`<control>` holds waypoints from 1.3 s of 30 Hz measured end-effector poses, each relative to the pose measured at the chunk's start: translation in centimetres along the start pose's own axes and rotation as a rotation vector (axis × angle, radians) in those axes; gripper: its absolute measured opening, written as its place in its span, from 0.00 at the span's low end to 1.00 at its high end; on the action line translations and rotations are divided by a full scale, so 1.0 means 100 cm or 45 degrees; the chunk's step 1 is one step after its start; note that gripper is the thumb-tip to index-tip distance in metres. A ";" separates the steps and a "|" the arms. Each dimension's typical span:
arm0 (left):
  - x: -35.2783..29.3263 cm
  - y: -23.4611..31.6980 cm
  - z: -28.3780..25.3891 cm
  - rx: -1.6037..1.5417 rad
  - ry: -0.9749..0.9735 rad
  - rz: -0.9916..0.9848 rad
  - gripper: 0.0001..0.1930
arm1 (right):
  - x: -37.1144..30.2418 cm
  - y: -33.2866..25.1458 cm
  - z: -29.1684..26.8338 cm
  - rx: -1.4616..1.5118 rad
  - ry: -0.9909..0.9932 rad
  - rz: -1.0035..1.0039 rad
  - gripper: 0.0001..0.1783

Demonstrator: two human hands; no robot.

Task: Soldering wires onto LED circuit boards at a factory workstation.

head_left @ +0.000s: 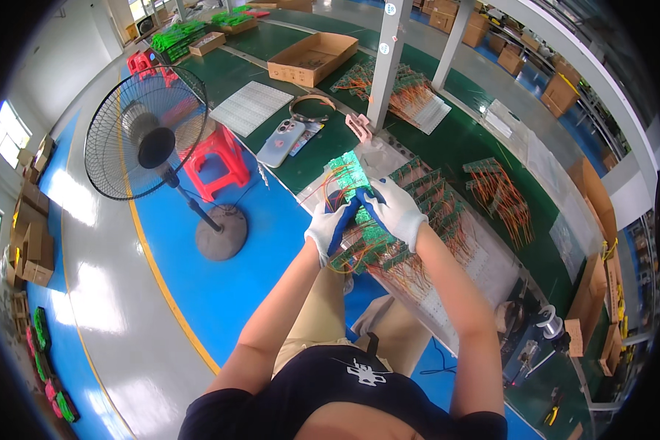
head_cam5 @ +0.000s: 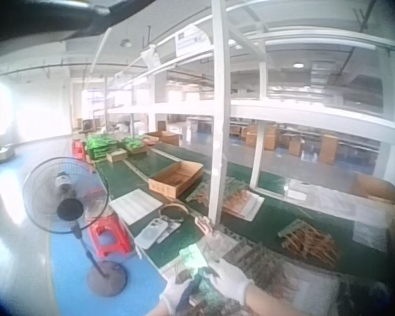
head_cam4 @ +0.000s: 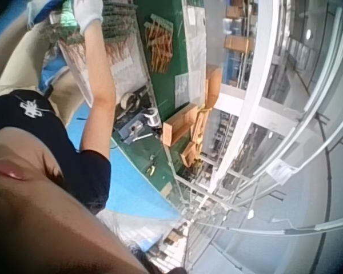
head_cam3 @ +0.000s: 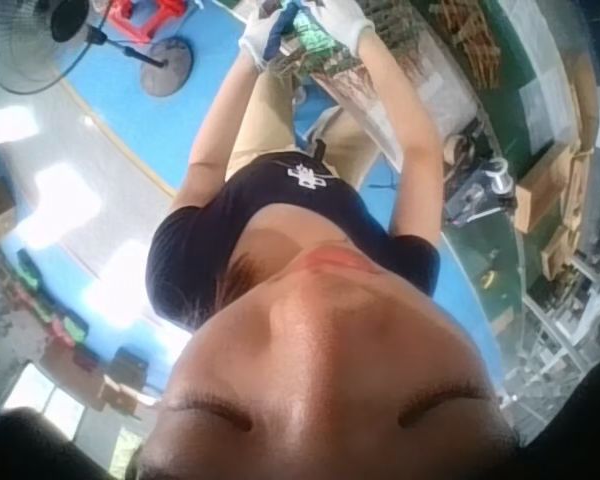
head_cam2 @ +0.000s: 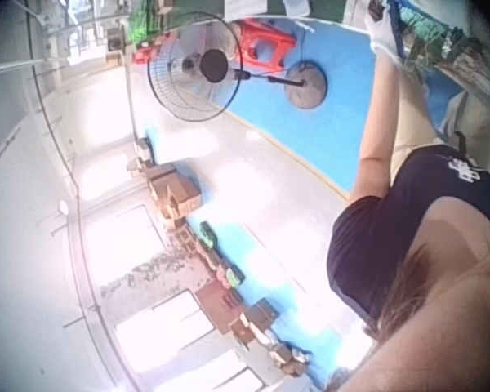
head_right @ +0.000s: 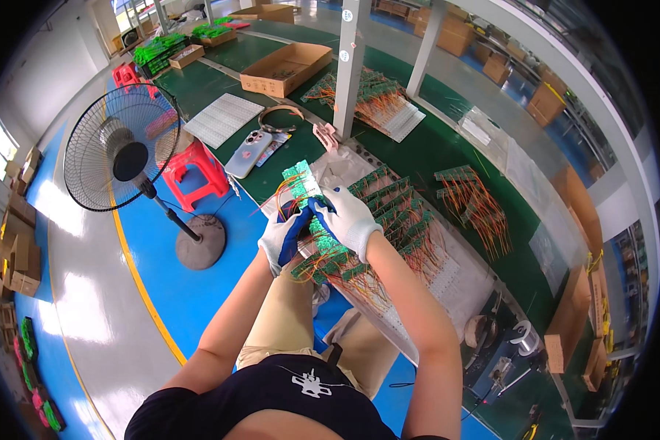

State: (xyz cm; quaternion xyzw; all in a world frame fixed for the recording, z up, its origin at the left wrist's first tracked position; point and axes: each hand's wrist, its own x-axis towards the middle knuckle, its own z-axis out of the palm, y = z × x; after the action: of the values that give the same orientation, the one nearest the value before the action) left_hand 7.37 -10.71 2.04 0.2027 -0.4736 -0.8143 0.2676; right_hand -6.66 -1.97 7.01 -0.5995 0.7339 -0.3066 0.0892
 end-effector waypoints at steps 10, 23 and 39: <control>0.050 -0.024 -0.008 0.823 0.412 0.064 0.14 | 0.025 -0.016 0.043 -0.714 0.172 0.114 0.10; 0.045 -0.008 -0.053 -0.172 0.015 0.342 0.12 | 0.010 0.076 -0.077 1.297 0.197 -0.231 0.32; -0.134 0.027 -0.146 -0.427 0.571 0.248 0.18 | 0.062 0.253 -0.175 -1.180 -0.685 0.716 0.23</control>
State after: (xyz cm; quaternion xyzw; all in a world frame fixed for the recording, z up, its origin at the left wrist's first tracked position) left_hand 26.97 -13.08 -1.37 0.2840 -0.2789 -0.7865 0.4721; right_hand -37.93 0.65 8.32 -0.4154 0.8731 0.2427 0.0789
